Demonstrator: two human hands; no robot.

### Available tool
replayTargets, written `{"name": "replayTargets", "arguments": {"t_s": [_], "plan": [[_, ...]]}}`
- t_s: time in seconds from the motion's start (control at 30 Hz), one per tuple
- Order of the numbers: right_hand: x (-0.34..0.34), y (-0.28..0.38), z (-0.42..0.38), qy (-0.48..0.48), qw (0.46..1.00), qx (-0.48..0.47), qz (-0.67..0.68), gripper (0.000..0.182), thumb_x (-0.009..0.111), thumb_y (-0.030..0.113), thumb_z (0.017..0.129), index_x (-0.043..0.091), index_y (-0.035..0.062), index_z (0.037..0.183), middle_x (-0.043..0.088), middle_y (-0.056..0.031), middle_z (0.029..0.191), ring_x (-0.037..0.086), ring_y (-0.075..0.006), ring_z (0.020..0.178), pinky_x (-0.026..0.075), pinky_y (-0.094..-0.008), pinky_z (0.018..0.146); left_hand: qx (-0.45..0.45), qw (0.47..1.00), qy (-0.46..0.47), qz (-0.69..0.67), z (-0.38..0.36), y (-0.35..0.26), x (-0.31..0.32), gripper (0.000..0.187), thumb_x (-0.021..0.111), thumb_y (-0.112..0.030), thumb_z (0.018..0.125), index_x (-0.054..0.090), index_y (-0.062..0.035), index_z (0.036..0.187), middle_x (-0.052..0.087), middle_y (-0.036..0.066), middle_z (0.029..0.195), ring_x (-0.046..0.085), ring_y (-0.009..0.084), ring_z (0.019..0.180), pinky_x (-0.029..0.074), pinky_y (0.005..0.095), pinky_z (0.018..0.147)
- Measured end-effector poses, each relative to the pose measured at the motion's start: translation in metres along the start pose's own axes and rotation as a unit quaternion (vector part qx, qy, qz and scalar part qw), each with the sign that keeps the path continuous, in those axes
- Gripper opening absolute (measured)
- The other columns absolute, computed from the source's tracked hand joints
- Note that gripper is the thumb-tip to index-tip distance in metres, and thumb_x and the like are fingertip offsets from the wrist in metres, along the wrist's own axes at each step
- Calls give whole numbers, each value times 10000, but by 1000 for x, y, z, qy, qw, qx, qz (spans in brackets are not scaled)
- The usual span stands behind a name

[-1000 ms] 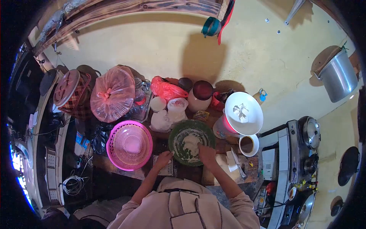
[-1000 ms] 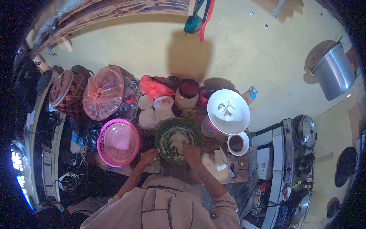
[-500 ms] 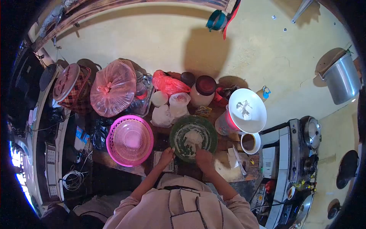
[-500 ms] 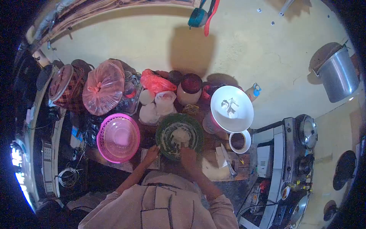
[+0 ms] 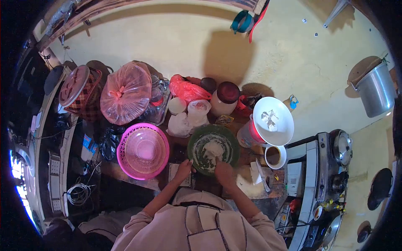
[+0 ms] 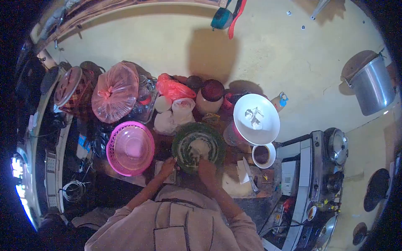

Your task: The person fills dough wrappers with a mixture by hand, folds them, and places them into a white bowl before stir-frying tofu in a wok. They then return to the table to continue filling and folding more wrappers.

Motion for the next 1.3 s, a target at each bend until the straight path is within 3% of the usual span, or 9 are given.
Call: {"name": "replayTargets", "arguments": {"t_s": [0.37,0.5,0.57,0.73,0.83,0.93,1.07,1.13,1.3], "plan": [[5,-12,28,5,995,-69,-65,258,490,142,743,576,133,987,596,-114,657,608,-273,611,468,-415,501,-13,999,18,47,-5,-2,-3,296,339,-232,917,523,-1,897,580,69,708,552,147,555,426,290,574],[3,-21,30,-1,997,-63,-47,267,518,161,723,577,137,982,598,-119,668,606,-282,617,466,-422,505,112,986,0,127,-4,-10,-3,291,344,-231,916,523,-2,903,580,68,714,554,143,563,416,281,568],[10,-26,28,5,998,-46,-35,257,534,176,709,588,132,956,600,-130,686,605,-287,628,468,-420,518,-2,1000,18,1,1,8,0,290,346,-229,916,524,-1,905,581,71,716,554,139,569,410,278,567],[28,-22,23,73,997,10,-3,192,538,213,722,617,89,845,600,-180,747,601,-311,697,477,-403,597,-24,999,6,-35,7,27,-3,293,347,-229,916,524,4,902,581,89,767,561,158,643,421,297,618],[51,-32,38,28,986,-136,89,202,523,228,782,618,51,808,580,-108,627,579,-223,578,465,-321,557,-46,997,-45,36,6,27,-13,273,357,-228,911,515,-7,891,569,112,841,555,198,746,415,326,687],[25,-45,24,255,825,69,500,244,512,250,832,615,34,878,455,25,525,430,-86,449,372,-230,456,-13,987,-53,151,-7,8,-31,212,367,-197,896,491,-26,899,538,123,891,525,237,810,397,351,745],[3,-60,6,265,728,169,609,272,519,235,847,582,53,1039,343,88,526,295,-16,455,253,-183,424,231,926,20,297,-11,-16,-35,129,378,-114,857,450,-46,941,504,99,883,502,237,788,404,355,744],[-8,-61,0,250,673,162,678,300,522,210,847,553,58,1103,368,81,529,308,-19,458,255,-185,426,95,979,30,179,-6,-23,-35,140,379,-90,849,448,-45,962,483,83,871,497,212,789,412,337,720],[-60,-66,-4,88,782,87,611,262,507,161,853,574,69,1089,431,65,576,350,-41,489,312,-203,463,-70,995,55,-48,-2,-61,0,187,456,-87,830,456,-35,1010,478,68,886,501,166,798,426,289,673]]}}
Point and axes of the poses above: each hand's wrist, its own z-axis towards the middle knuckle, its own x-axis out of the palm, y = z × x, the point moved 7 cm from there along z, towards the middle knuckle
